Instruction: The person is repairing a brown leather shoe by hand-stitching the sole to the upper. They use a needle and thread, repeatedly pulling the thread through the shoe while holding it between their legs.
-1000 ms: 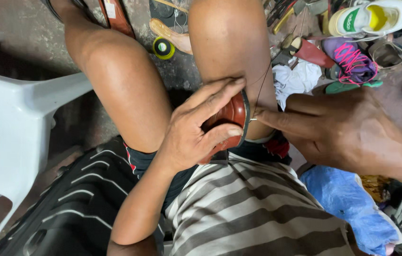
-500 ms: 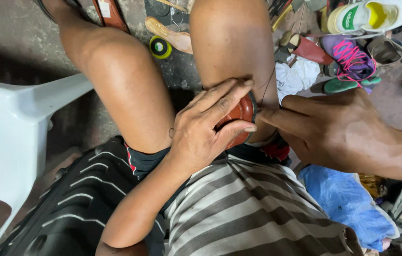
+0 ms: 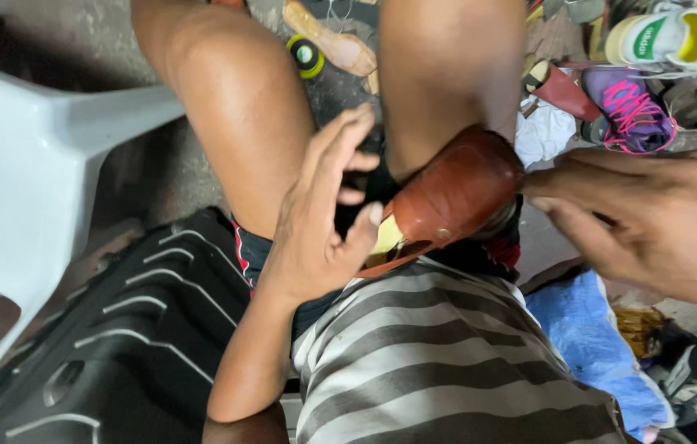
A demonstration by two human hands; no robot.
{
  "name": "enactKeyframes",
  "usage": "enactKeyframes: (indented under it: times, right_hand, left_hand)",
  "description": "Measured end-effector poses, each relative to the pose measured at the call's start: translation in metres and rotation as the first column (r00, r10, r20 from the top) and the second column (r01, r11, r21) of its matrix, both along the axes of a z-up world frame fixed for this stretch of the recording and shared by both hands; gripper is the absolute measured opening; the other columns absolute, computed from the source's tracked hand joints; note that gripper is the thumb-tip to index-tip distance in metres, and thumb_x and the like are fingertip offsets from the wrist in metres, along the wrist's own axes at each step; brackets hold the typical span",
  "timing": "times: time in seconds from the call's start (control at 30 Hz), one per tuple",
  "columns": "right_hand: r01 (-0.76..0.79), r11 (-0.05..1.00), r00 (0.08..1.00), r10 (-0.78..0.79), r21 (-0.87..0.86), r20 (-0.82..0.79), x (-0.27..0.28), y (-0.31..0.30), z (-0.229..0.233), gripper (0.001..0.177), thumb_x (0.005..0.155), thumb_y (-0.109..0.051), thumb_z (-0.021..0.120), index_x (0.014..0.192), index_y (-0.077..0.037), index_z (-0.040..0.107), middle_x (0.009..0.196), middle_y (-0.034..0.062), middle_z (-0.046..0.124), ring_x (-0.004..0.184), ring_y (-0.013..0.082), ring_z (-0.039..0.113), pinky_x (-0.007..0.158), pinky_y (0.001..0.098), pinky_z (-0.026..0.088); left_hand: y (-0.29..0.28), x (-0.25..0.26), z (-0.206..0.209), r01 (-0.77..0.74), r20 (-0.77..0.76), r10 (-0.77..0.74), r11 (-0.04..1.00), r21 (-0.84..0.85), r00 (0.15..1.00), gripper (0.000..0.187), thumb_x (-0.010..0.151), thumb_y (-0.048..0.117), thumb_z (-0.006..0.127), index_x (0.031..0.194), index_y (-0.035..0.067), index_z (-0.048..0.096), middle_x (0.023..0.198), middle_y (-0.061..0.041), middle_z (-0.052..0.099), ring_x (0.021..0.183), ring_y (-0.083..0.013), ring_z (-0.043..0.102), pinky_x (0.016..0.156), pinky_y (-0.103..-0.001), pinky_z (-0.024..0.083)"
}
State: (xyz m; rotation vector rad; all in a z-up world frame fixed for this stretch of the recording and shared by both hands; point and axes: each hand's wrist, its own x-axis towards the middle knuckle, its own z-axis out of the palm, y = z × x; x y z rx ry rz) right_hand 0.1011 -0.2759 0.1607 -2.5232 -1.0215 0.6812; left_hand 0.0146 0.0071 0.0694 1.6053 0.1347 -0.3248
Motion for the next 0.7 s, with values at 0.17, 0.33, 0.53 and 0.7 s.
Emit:
enactKeyframes:
  times: [0.17,0.33,0.53,0.7]
  right_hand:
    - [0.293,0.951,0.924,-0.307,-0.095,-0.227,-0.005,-0.037,-0.024,0.024,0.089,-0.01,0.077,0.113,-0.009,0.075,0.089,0.0061,0.073,0.073,0.0126,0.066,0.067,0.0257,0.055]
    - [0.308,0.95,0.877,-0.264,0.046,-0.402,-0.004,-0.077,-0.044,0.027,0.093,-0.006,0.069,0.12,-0.007,0.071,0.096,0.0052,0.076,0.085,0.0092,0.073,0.084,0.0242,0.055]
    - [0.37,0.928,0.802,-0.302,0.032,-0.515,-0.006,-0.101,-0.054,0.028,0.096,-0.005,0.062,0.123,-0.003,0.067,0.103,0.0084,0.076,0.094,0.0112,0.073,0.089,0.0259,0.056]
    - [0.378,0.924,0.801,-0.3,0.049,-0.518,-0.005,-0.098,-0.054,0.027,0.097,-0.006,0.063,0.123,-0.003,0.068,0.102,0.0091,0.075,0.095,0.0129,0.073,0.091,0.0271,0.057]
  left_hand:
    - [-0.012,-0.035,-0.015,-0.041,0.285,-0.065,0.936,0.35,0.956,0.047,0.088,0.015,0.078,0.131,0.008,0.061,0.116,-0.01,0.063,0.102,-0.0286,0.067,0.087,-0.039,0.057]
    - [-0.008,-0.056,-0.028,-0.154,0.315,0.064,0.951,0.269,0.947,0.011,0.093,0.009,0.078,0.102,0.006,0.073,0.088,-0.008,0.068,0.075,-0.024,0.067,0.07,-0.036,0.055]
    - [0.006,-0.067,-0.021,-0.197,0.234,0.143,0.954,0.226,0.962,0.009,0.091,0.009,0.079,0.098,0.004,0.075,0.086,-0.007,0.07,0.071,-0.0184,0.067,0.064,-0.03,0.053]
    - [0.014,-0.078,-0.026,-0.214,0.204,0.195,0.974,0.073,0.959,0.01,0.089,0.008,0.08,0.096,0.002,0.075,0.084,-0.006,0.071,0.067,-0.0112,0.066,0.061,-0.025,0.05]
